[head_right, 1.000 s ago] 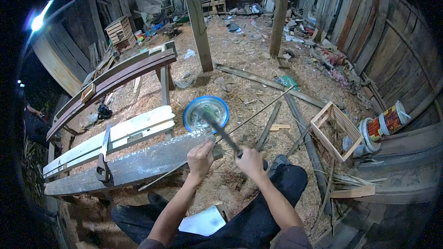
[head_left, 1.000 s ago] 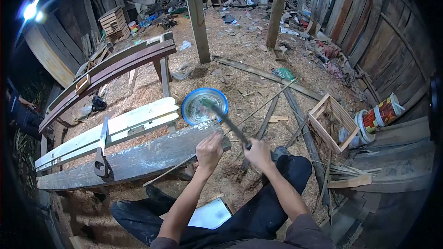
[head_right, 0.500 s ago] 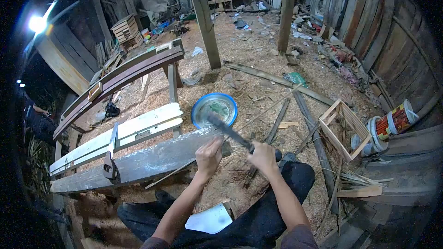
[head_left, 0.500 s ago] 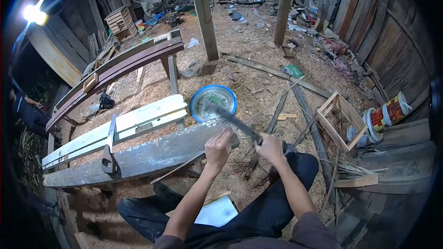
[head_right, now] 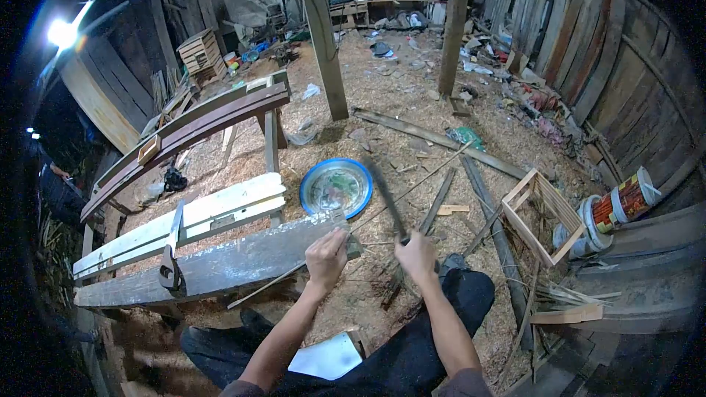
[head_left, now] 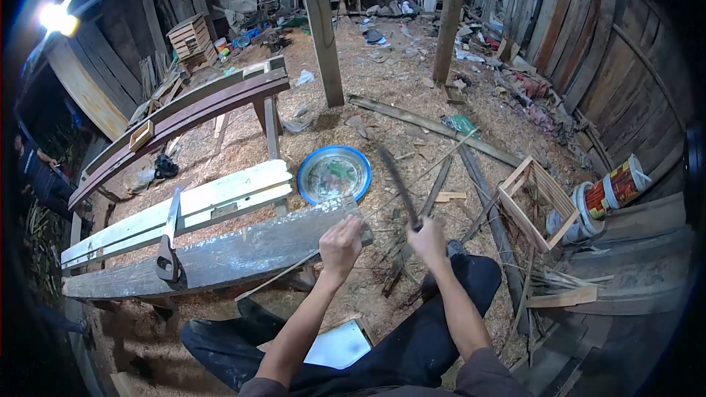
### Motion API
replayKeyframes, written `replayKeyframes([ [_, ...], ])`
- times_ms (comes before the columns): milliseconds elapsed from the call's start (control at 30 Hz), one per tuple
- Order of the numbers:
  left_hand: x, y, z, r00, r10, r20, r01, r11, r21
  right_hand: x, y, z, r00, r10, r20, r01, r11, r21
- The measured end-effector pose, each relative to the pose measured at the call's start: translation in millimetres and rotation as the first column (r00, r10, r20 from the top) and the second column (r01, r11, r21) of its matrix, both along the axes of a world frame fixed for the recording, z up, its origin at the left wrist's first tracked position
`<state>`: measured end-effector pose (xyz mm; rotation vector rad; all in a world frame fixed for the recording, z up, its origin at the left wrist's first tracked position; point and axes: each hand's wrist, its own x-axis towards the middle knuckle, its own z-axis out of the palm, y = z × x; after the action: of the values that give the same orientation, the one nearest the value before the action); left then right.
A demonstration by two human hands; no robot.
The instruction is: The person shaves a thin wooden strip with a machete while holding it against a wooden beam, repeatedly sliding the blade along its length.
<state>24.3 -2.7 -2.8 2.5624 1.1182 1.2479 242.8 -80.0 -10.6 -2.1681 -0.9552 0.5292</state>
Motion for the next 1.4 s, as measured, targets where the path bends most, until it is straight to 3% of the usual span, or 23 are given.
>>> replayKeyframes([
  [67, -1.0, 1.7, 1.0, 1.0, 0.002, -0.003, -0.002, 1.0, -0.002, -19.0, -13.3, 0.2, 0.951, 0.199, 0.235, -0.226, 0.97, 0.093],
  [100, -2.6, 0.4, 2.6, 1.0, 0.0, -0.02, -0.001, 1.0, -0.022, -22.5, -16.0, 2.5, 0.953, 0.195, 0.232, -0.222, 0.971, 0.094],
  [167, -9.6, -0.1, 7.2, 0.999, 0.0, -0.035, -0.001, 0.999, -0.039, -28.2, -20.1, 9.3, 0.9, 0.305, 0.31, -0.305, 0.951, -0.051],
  [267, -31.7, -4.6, 14.2, 1.0, -0.006, 0.025, 0.006, 1.0, -0.009, -35.7, -26.9, 40.0, 0.924, 0.303, 0.233, -0.292, 0.953, -0.083],
  [333, -52.1, -12.6, 22.7, 1.0, -0.001, -0.007, 0.001, 1.0, -0.015, -50.4, -36.6, 31.0, 0.879, 0.341, 0.332, -0.335, 0.939, -0.076],
  [533, -104.2, -14.3, 31.0, 0.998, 0.062, -0.02, -0.063, 0.996, -0.061, -89.7, -44.6, 52.6, 0.904, 0.413, 0.114, -0.396, 0.907, -0.146],
  [600, -118.4, -19.1, 32.8, 1.0, 0.016, -0.003, -0.016, 0.996, -0.086, -101.6, -52.1, 60.7, 0.919, 0.385, 0.085, -0.381, 0.923, -0.052],
  [733, -118.0, -23.0, 43.5, 0.999, -0.043, 0.02, 0.044, 0.998, -0.055, -130.3, -67.9, 68.0, 0.934, 0.357, 0.03, -0.354, 0.931, -0.088],
  [800, -117.1, -16.9, 35.6, 0.997, -0.074, 0.008, 0.074, 0.996, -0.051, -143.4, -67.0, 52.1, 0.954, 0.298, -0.016, -0.296, 0.951, 0.086],
  [867, -117.0, -9.5, 29.1, 0.995, -0.101, -0.02, 0.101, 0.995, -0.008, -155.9, -66.1, 48.0, 0.957, 0.288, 0.017, -0.288, 0.954, 0.085],
  [933, -116.5, -7.4, 22.8, 0.994, -0.1, 0.04, 0.101, 0.994, -0.034, -166.7, -61.5, 44.2, 0.959, 0.282, 0.013, -0.278, 0.939, 0.203],
  [1067, -116.7, -8.2, 13.2, 0.992, -0.076, 0.099, 0.086, 0.992, -0.095, -184.1, -62.8, 35.5, 0.954, 0.275, 0.119, -0.291, 0.944, 0.158],
  [1167, -116.9, -8.6, 11.4, 0.992, -0.049, 0.117, 0.06, 0.994, -0.094, -181.6, -62.4, 79.5, 0.955, 0.281, 0.098, -0.28, 0.96, -0.02],
  [1233, -116.5, -8.6, 12.4, 0.991, -0.042, 0.126, 0.051, 0.996, -0.07, -165.9, -58.0, 89.4, 0.946, 0.275, 0.173, -0.243, 0.952, -0.186],
  [1267, -114.9, -8.1, 12.9, 0.992, -0.033, 0.124, 0.04, 0.998, -0.049, -157.7, -55.2, 82.4, 0.946, 0.276, 0.172, -0.243, 0.951, -0.19],
  [1333, -116.0, -11.2, 11.5, 0.992, -0.026, 0.124, 0.031, 0.999, -0.034, -144.0, -45.9, 57.6, 0.978, 0.08, 0.193, -0.093, 0.994, 0.058],
  [1400, -113.2, -10.5, 11.2, 0.995, -0.004, 0.104, 0.004, 1.0, 0.003, -150.1, -44.0, 47.5, 0.984, 0.04, 0.174, -0.061, 0.991, 0.12],
])
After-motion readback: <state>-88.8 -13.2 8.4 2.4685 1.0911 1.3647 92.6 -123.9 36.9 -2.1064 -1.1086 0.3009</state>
